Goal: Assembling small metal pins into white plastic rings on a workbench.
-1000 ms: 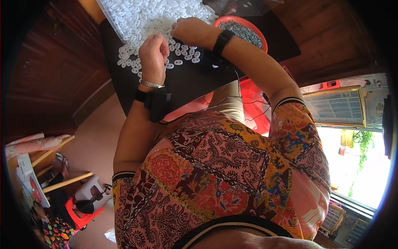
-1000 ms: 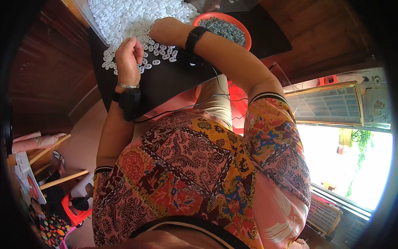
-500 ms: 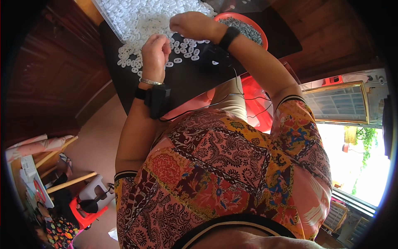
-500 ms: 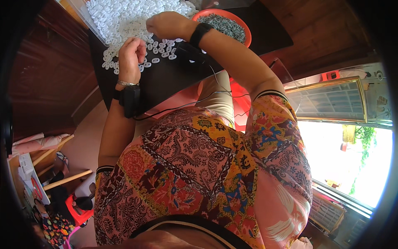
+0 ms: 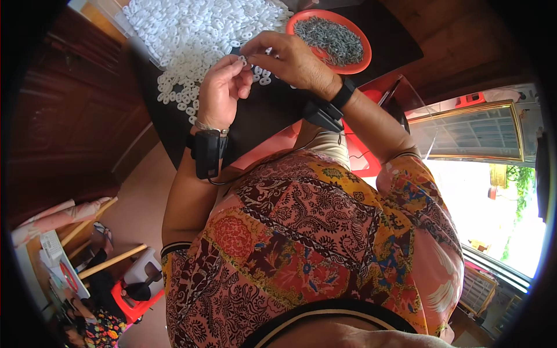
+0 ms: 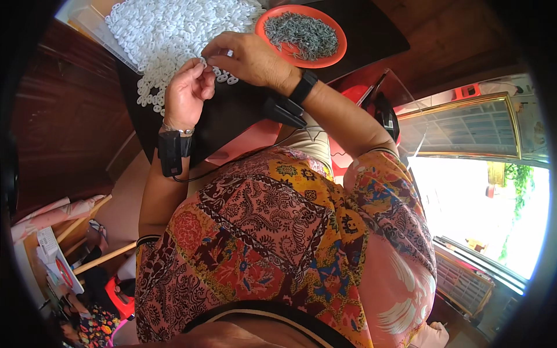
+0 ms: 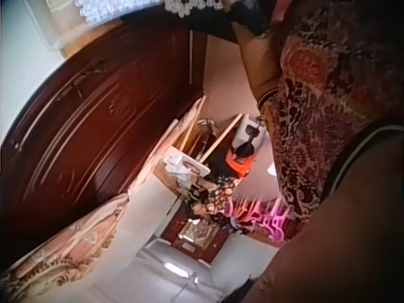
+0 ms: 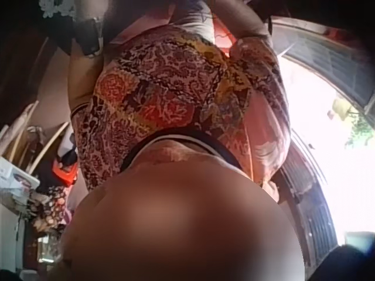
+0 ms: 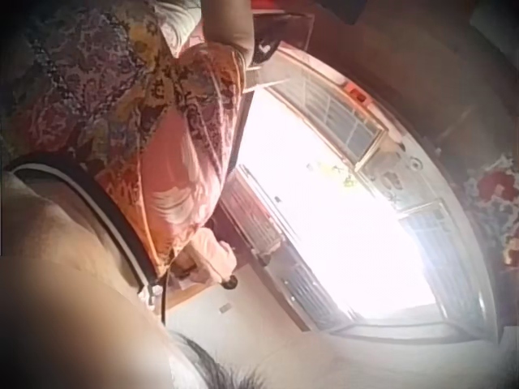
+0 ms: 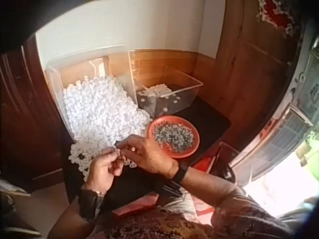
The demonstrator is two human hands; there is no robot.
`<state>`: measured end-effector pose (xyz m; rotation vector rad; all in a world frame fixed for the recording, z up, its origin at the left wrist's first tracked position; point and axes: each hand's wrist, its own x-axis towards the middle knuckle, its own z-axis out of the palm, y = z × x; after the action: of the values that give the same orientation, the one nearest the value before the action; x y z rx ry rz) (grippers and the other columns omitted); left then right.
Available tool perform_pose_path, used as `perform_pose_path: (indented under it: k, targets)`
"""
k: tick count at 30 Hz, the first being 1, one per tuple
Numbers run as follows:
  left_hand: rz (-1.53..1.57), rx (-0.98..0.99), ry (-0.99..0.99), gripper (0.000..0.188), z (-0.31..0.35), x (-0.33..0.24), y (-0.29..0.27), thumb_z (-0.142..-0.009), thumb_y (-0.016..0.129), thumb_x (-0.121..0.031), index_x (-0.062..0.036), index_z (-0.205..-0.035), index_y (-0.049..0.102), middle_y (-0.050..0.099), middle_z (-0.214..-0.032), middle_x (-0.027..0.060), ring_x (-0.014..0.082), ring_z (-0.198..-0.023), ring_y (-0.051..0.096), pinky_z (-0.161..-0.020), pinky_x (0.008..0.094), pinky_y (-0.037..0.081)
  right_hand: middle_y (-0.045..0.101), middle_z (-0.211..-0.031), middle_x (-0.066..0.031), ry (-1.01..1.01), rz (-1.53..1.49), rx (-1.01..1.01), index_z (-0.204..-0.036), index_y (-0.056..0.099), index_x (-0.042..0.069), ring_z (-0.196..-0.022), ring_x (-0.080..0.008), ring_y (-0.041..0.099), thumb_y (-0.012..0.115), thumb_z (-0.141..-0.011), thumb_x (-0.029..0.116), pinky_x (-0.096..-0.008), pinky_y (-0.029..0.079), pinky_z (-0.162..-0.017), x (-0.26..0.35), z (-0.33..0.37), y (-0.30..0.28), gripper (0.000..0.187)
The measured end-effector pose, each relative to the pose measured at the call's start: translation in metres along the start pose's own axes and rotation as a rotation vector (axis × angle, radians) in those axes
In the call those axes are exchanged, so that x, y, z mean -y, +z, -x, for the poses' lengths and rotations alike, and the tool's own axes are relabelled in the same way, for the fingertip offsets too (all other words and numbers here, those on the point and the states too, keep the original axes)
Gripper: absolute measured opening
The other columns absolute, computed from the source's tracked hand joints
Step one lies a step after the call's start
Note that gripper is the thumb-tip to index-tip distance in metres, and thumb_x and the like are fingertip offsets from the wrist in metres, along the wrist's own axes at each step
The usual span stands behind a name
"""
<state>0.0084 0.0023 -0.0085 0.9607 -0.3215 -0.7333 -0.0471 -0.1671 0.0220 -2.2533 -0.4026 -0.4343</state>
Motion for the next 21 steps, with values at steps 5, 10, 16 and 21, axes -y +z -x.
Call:
perform_pose_path:
  k: [5, 10, 16, 21]
  targets:
    - [-0.105, -0.032, 0.044, 0.018, 0.002, 0.004, 0.006, -0.089, 0.048, -0.019, -0.0038, -0.083, 0.056, 0.053, -0.067, 0.0031, 0.0091, -0.054, 0.045, -0.049, 0.0209, 0.034, 0.063, -0.089, -0.0052, 0.151, -0.111, -0.131, -0.102, 0.063, 0.007, -0.079, -0.0158, 0.062, 0.069, -0.08, 0.015, -0.0266, 0.049, -0.068, 0.009, 0.019, 0.012, 0.024]
    - [-0.229, 0.007, 0.014, 0.018, 0.002, 0.004, 0.011, -0.089, 0.048, -0.018, -0.0042, -0.08, 0.055, 0.053, -0.066, 0.0023, 0.0085, -0.053, 0.045, -0.049, 0.0205, 0.034, 0.063, -0.089, -0.0097, -0.033, 0.069, -0.224, -0.097, 0.066, 0.006, -0.081, -0.0246, 0.062, 0.07, -0.075, 0.011, -0.0313, 0.05, -0.07, 0.004, 0.025, 0.014, 0.023]
    - [-0.392, -0.004, -0.005, 0.016, 0.004, 0.007, 0.018, -0.087, 0.049, -0.015, -0.0048, -0.076, 0.055, 0.052, -0.064, 0.0009, 0.0072, -0.052, 0.043, -0.048, 0.0202, 0.033, 0.063, -0.092, -0.0101, -0.099, 0.174, -0.218, -0.097, 0.067, 0.008, -0.086, -0.0271, 0.061, 0.07, -0.073, 0.01, -0.0345, 0.051, -0.073, 0.003, 0.036, 0.008, 0.024]
    - [-0.473, -0.074, 0.031, 0.015, 0.005, 0.007, 0.019, -0.086, 0.051, -0.014, -0.0042, -0.076, 0.057, 0.052, -0.063, 0.0001, 0.0063, -0.052, 0.041, -0.049, 0.0196, 0.032, 0.063, -0.086, -0.007, -0.041, 0.292, -0.255, -0.089, 0.068, 0.009, -0.083, -0.0256, 0.061, 0.07, -0.073, 0.011, -0.0355, 0.05, -0.073, -0.008, 0.041, -0.022, 0.017]
